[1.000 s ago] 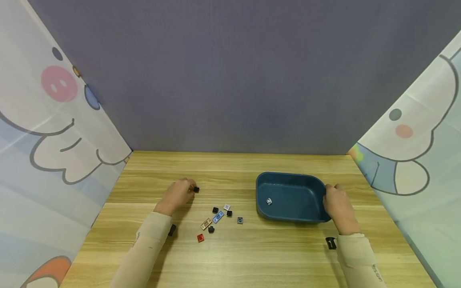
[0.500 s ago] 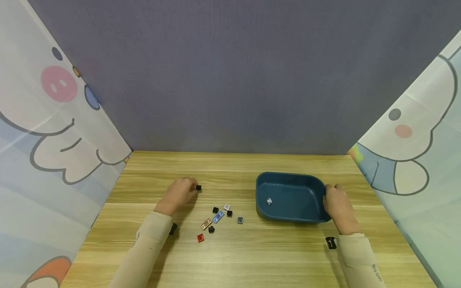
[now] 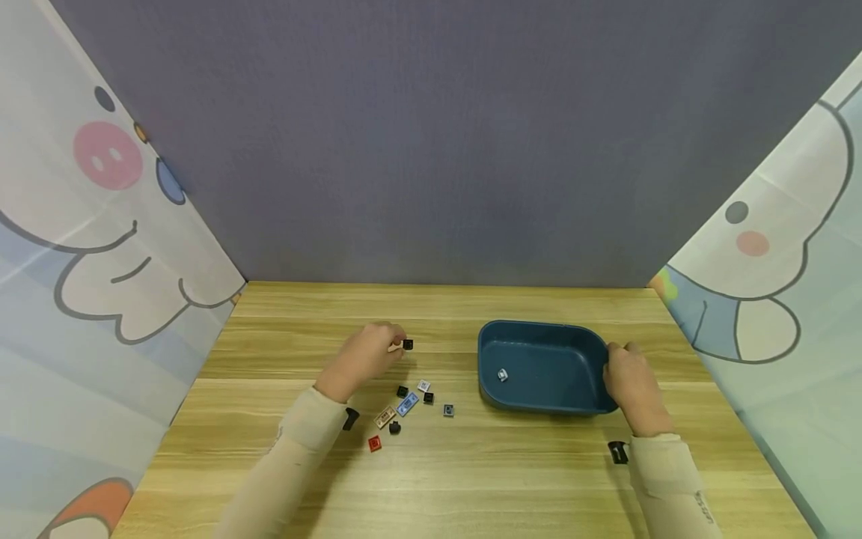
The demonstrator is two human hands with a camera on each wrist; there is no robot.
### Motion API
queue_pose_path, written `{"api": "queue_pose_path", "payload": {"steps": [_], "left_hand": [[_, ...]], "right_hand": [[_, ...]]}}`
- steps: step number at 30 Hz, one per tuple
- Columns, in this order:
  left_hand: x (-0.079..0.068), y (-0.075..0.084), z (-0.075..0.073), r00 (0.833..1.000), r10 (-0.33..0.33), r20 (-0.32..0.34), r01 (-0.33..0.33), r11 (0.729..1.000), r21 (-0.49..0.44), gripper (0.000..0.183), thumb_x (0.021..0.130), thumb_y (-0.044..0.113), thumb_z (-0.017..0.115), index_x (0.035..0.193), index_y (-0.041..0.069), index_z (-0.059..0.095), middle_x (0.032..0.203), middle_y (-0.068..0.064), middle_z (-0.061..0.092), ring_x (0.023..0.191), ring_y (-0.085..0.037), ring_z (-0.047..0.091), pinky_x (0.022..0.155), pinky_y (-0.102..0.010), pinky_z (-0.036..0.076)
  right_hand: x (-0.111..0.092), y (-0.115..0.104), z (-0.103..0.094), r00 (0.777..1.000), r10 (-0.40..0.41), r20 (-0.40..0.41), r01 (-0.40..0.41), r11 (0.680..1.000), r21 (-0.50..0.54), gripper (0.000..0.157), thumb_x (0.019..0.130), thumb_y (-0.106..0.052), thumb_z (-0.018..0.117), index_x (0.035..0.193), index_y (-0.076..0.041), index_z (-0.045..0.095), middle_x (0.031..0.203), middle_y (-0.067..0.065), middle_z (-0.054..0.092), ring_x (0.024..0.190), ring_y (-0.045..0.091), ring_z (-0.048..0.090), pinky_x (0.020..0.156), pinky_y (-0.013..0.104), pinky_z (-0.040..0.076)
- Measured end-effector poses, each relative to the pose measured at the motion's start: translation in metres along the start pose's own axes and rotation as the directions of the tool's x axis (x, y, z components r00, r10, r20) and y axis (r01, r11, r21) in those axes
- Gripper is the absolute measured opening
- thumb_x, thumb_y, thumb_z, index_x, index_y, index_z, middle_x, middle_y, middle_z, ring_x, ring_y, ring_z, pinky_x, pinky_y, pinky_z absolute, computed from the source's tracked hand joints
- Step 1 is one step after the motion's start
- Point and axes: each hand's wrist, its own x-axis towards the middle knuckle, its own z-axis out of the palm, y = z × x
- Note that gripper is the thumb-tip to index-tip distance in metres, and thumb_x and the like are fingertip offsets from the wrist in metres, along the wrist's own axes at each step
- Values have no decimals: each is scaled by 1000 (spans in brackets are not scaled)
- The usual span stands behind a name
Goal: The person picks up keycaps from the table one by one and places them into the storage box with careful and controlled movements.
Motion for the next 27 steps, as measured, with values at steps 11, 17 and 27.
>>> {"api": "queue_pose_path", "payload": {"steps": [11, 17, 27], "left_hand": [[19, 44, 5, 992, 128, 11, -128, 991, 29, 22, 93, 16, 74, 113, 7, 73, 103, -4, 70, 91, -18, 67, 77, -31, 55], [30, 72, 14, 982, 184, 44, -185, 983, 6, 22, 94, 15, 72, 115, 7, 72, 106, -5, 70, 93, -17, 67, 78, -29, 55], [37, 113, 40, 956, 275, 99, -272, 961, -38, 20, 95, 20, 71, 114, 11, 72, 106, 0, 70, 90, -10, 65, 73, -18, 50]], "right_hand": [[1, 1, 0, 1000, 21, 23, -21, 1000, 8, 22, 88, 12, 57, 105, 26, 56, 88, 37, 50, 79, 51, 56, 63, 55, 52], [0, 1, 0, 1000, 18, 13, -18, 1000, 6, 21, 89, 12, 56, 105, 26, 56, 87, 37, 50, 79, 50, 56, 63, 55, 52], [-1, 0, 3, 1000, 0, -30, 0, 1000, 6, 21, 88, 13, 55, 105, 26, 57, 86, 37, 49, 75, 49, 55, 59, 53, 52]]}}
